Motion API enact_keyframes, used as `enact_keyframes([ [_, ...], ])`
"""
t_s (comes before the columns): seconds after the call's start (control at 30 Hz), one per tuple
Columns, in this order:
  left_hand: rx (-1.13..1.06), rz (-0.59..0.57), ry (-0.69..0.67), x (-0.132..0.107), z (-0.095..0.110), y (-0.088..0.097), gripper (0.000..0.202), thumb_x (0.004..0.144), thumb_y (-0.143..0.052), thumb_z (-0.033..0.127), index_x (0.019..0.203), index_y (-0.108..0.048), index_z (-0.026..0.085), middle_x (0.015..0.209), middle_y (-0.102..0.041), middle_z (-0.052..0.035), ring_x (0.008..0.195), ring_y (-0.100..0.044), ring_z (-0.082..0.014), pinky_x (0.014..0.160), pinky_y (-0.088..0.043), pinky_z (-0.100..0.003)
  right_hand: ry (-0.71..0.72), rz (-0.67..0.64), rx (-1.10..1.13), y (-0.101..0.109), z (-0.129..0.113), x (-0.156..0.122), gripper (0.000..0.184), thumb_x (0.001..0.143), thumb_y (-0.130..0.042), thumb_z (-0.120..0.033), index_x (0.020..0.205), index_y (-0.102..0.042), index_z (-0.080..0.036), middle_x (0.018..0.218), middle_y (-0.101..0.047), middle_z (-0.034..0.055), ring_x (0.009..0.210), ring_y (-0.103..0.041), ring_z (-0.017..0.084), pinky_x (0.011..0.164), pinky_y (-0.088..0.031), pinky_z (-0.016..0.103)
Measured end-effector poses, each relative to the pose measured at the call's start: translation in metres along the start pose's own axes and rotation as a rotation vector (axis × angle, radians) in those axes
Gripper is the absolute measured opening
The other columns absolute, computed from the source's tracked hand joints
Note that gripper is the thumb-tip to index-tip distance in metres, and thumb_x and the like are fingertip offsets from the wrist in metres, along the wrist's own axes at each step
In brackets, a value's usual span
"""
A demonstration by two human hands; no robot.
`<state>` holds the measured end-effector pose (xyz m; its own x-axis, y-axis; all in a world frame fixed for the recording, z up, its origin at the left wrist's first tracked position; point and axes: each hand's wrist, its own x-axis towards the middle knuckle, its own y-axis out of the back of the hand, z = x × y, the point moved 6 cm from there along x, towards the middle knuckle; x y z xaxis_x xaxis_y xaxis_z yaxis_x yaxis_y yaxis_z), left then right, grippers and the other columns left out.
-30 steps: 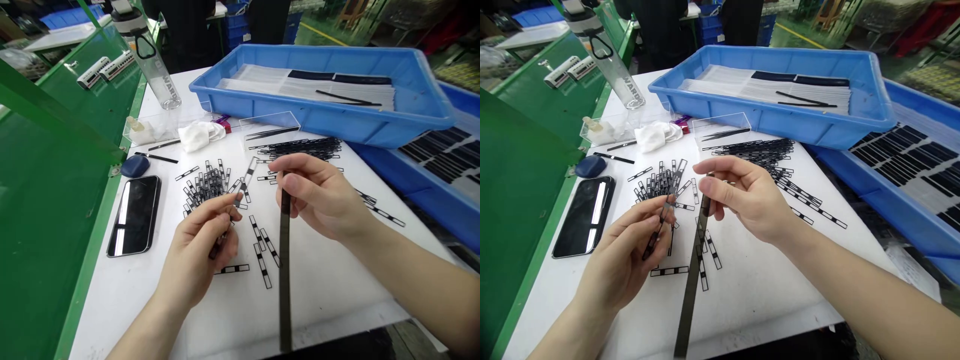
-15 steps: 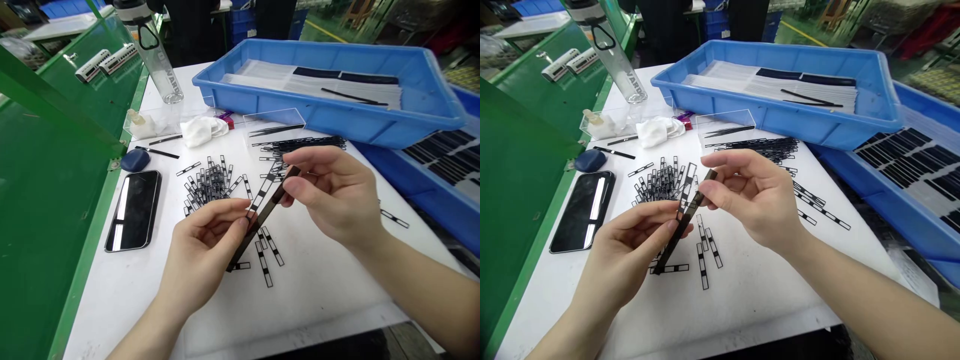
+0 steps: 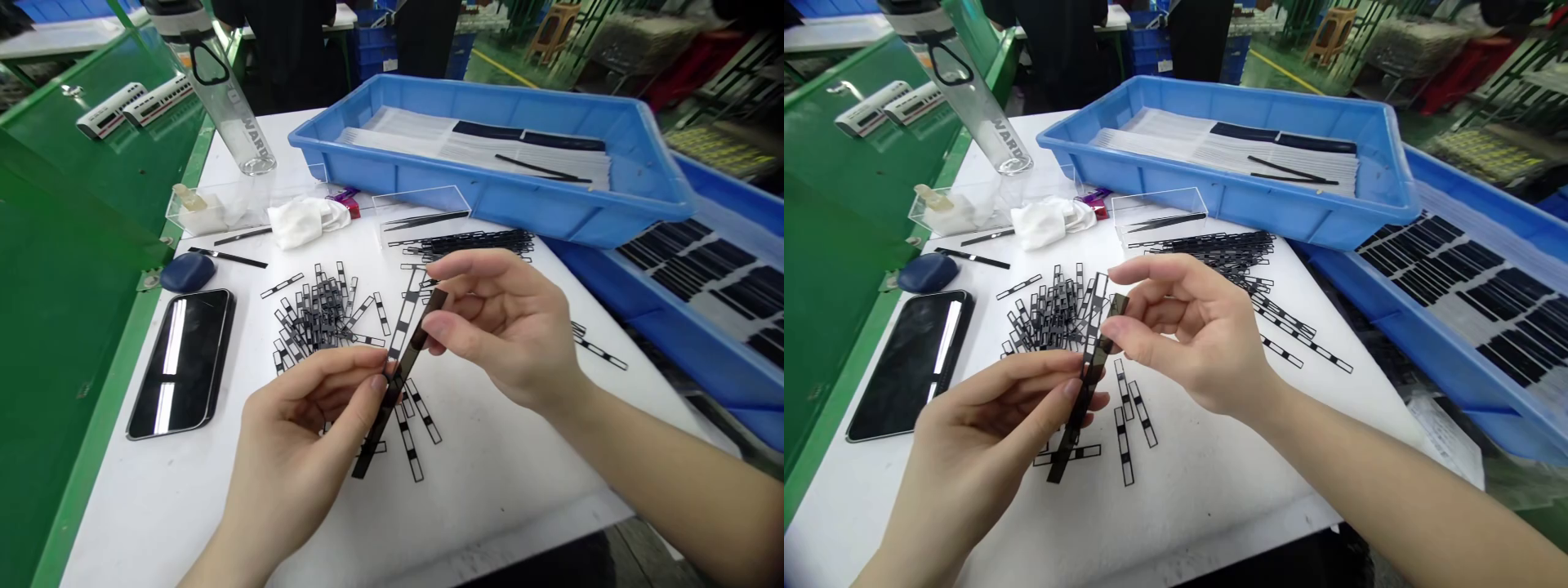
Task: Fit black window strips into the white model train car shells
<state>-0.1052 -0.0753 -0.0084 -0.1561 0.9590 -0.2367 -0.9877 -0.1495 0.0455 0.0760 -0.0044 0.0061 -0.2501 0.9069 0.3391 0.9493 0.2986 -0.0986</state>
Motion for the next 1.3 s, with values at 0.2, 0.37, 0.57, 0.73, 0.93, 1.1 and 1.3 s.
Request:
enact_keyframes([
  [0.2, 0.053, 0.014, -0.027, -0.002, 0.004, 0.001, 0.011, 0.084, -0.086, 0.029, 0.095, -0.085, 0.027, 0.088, -0.085, -0.0025, 0.082, -0.084, -0.0233, 0.078, -0.066, -0.027, -0.025, 0.022, -0.001, 0.001, 0.0, 0.001, 0.039, 0.083, -0.086, -0.01, 0.115, -0.073, -0.029, 0.085, -0.075, -0.0037, 0.068, -0.072, 0.014, 0.066, -0.067, 0.029],
  [0.37, 0.061, 0.006, -0.041, -0.004, 0.004, 0.0, 0.01, 0.085, -0.086, 0.029, 0.095, -0.085, 0.029, 0.085, -0.085, -0.0015, 0.078, -0.083, -0.0236, 0.075, -0.067, -0.029, -0.028, 0.006, 0.036, 0.002, 0.002, 0.002, 0.041, 0.084, -0.086, -0.009, 0.117, -0.075, -0.029, 0.083, -0.073, -0.0048, 0.069, -0.07, 0.011, 0.07, -0.067, 0.026],
  [0.57, 0.082, 0.005, -0.057, -0.004, 0.004, 0.0, 0.009, 0.085, -0.085, 0.03, 0.094, -0.085, 0.028, 0.084, -0.084, -0.0025, 0.076, -0.083, -0.0247, 0.076, -0.067, -0.032, -0.038, 0.018, 0.017, 0.003, 0.003, 0.002, 0.037, 0.084, -0.086, -0.014, 0.116, -0.075, -0.028, 0.084, -0.073, -0.0041, 0.068, -0.07, 0.012, 0.069, -0.067, 0.028],
  [0.73, 0.113, 0.013, -0.072, -0.005, 0.005, 0.001, 0.01, 0.085, -0.085, 0.03, 0.094, -0.085, 0.029, 0.084, -0.084, -0.003, 0.073, -0.081, -0.024, 0.073, -0.066, -0.032, -0.045, 0.018, 0.043, 0.002, 0.002, 0.003, 0.033, 0.086, -0.086, -0.014, 0.114, -0.076, -0.029, 0.082, -0.074, -0.0044, 0.066, -0.07, 0.011, 0.065, -0.067, 0.026],
  [0.93, 0.158, 0.03, -0.087, -0.005, 0.005, 0.004, 0.01, 0.085, -0.083, 0.029, 0.095, -0.085, 0.03, 0.085, -0.083, -0.0028, 0.069, -0.079, -0.0228, 0.063, -0.063, -0.029, -0.098, 0.058, 0.087, 0.004, 0.005, 0.005, 0.027, 0.088, -0.085, -0.019, 0.112, -0.077, -0.029, 0.08, -0.074, -0.0046, 0.062, -0.07, 0.011, 0.06, -0.066, 0.027],
  [1.1, 0.192, 0.026, -0.14, -0.004, 0.006, 0.004, 0.007, 0.085, -0.085, 0.029, 0.092, -0.084, 0.03, 0.084, -0.082, -0.0025, 0.07, -0.078, -0.0233, 0.064, -0.062, -0.03, -0.129, 0.069, 0.115, 0.007, 0.01, 0.006, 0.02, 0.09, -0.085, -0.023, 0.109, -0.08, -0.028, 0.08, -0.074, -0.0035, 0.066, -0.074, 0.013, 0.054, -0.062, 0.025],
  [1.3, 0.247, 0.027, -0.163, -0.005, 0.008, 0.005, 0.008, 0.089, -0.079, 0.028, 0.088, -0.085, 0.033, 0.082, -0.082, -0.001, 0.067, -0.077, -0.022, 0.061, -0.06, -0.029, -0.117, 0.038, 0.184, 0.005, 0.012, 0.008, 0.022, 0.09, -0.084, -0.019, 0.108, -0.082, -0.032, 0.077, -0.073, -0.0066, 0.067, -0.075, 0.01, 0.058, -0.064, 0.021],
])
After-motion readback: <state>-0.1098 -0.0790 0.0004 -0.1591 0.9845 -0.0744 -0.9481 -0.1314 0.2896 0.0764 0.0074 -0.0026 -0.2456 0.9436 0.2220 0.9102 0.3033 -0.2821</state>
